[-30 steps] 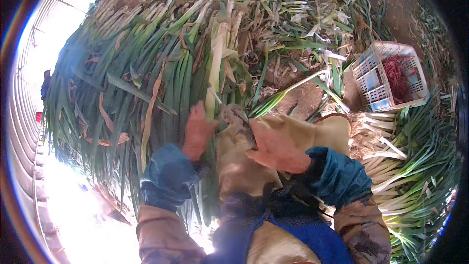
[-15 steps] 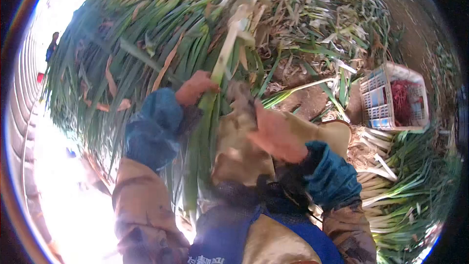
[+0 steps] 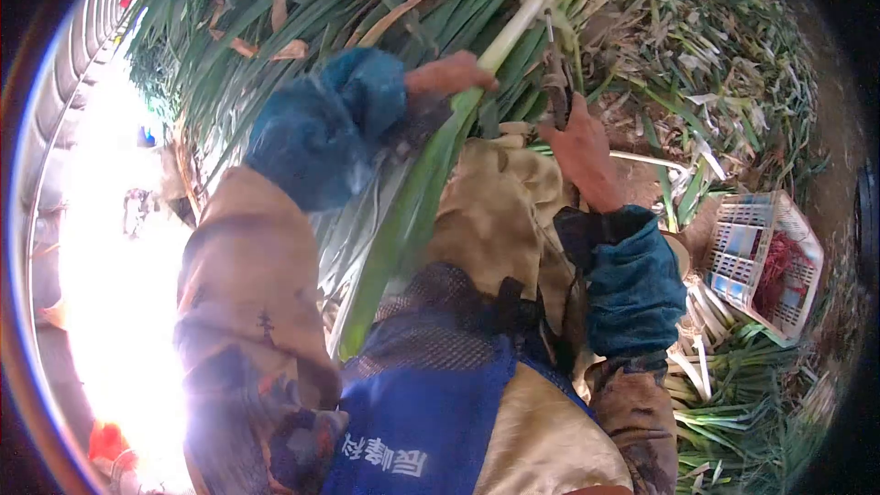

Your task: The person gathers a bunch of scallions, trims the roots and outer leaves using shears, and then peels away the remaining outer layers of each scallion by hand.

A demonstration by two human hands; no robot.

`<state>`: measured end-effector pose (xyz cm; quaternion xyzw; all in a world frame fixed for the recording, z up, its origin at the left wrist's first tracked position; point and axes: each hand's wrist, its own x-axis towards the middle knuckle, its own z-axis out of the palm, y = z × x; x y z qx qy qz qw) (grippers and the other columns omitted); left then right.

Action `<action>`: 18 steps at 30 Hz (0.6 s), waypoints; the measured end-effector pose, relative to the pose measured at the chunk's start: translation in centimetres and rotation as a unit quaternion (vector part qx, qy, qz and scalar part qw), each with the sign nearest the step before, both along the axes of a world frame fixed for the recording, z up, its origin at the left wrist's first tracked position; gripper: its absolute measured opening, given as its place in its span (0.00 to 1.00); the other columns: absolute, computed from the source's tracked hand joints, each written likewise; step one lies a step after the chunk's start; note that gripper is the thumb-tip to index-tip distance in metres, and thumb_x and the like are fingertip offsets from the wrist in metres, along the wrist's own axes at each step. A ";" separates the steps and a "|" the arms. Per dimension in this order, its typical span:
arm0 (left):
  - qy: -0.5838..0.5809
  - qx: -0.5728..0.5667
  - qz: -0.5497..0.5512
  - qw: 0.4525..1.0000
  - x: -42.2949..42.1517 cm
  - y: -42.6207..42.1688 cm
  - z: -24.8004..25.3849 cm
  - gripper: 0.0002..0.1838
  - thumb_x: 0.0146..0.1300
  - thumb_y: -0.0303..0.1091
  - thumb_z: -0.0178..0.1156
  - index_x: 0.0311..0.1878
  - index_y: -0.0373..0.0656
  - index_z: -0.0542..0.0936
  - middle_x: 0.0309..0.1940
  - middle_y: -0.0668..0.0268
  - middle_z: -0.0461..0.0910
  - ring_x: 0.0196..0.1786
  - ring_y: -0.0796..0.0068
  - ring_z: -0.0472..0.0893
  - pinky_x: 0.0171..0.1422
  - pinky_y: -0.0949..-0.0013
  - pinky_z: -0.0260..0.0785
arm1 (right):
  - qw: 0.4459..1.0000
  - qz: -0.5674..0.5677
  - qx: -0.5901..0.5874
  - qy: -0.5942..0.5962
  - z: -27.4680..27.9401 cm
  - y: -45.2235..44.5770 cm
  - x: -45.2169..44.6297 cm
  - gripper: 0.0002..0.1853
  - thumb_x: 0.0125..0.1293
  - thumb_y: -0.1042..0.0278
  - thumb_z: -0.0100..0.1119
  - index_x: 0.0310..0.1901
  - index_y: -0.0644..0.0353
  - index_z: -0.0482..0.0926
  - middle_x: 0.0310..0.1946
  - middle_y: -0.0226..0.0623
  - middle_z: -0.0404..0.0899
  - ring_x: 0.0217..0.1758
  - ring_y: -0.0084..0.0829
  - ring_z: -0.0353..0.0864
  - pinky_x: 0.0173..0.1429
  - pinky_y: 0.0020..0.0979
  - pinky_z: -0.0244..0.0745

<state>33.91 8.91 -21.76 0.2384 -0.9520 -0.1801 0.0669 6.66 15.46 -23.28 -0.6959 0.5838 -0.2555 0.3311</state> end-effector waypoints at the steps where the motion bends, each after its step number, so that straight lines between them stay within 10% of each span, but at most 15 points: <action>1: -0.011 0.025 0.040 0.999 -0.1 0.8 0.2 0.18 0.56 0.36 0.58 0.51 0.46 0.73 0.40 0.56 0.73 0.49 0.54 0.69 0.54 0.59 0.61 | 1.000 0.005 0.003 0.008 -0.2 -0.3 0.0 0.28 0.52 0.59 0.61 0.49 0.68 0.63 0.31 0.60 0.77 0.39 0.59 0.76 0.43 0.49 0.70; 3: 0.068 -0.022 0.033 0.997 -0.4 2.4 -0.1 0.15 0.56 0.38 0.59 0.44 0.42 0.76 0.35 0.59 0.74 0.43 0.62 0.72 0.49 0.62 0.65 | 1.000 -0.003 0.009 0.027 0.0 -0.6 -0.1 0.29 0.54 0.58 0.60 0.49 0.70 0.60 0.31 0.59 0.77 0.39 0.59 0.77 0.44 0.51 0.70; 5: 0.002 0.397 0.384 0.834 -2.7 3.8 1.8 0.16 0.58 0.38 0.54 0.50 0.46 0.74 0.37 0.54 0.70 0.45 0.54 0.69 0.49 0.61 0.60 | 0.999 0.013 0.033 0.040 1.6 -0.1 0.0 0.29 0.54 0.58 0.60 0.49 0.69 0.60 0.31 0.58 0.77 0.38 0.57 0.77 0.43 0.50 0.71; 18: 0.074 0.393 0.414 0.818 -2.8 6.8 2.1 0.18 0.55 0.42 0.56 0.43 0.38 0.75 0.41 0.58 0.69 0.49 0.65 0.67 0.53 0.65 0.59 | 1.000 0.009 0.028 -0.001 0.9 -1.7 1.0 0.32 0.51 0.62 0.58 0.53 0.71 0.58 0.28 0.59 0.76 0.36 0.58 0.76 0.41 0.49 0.70</action>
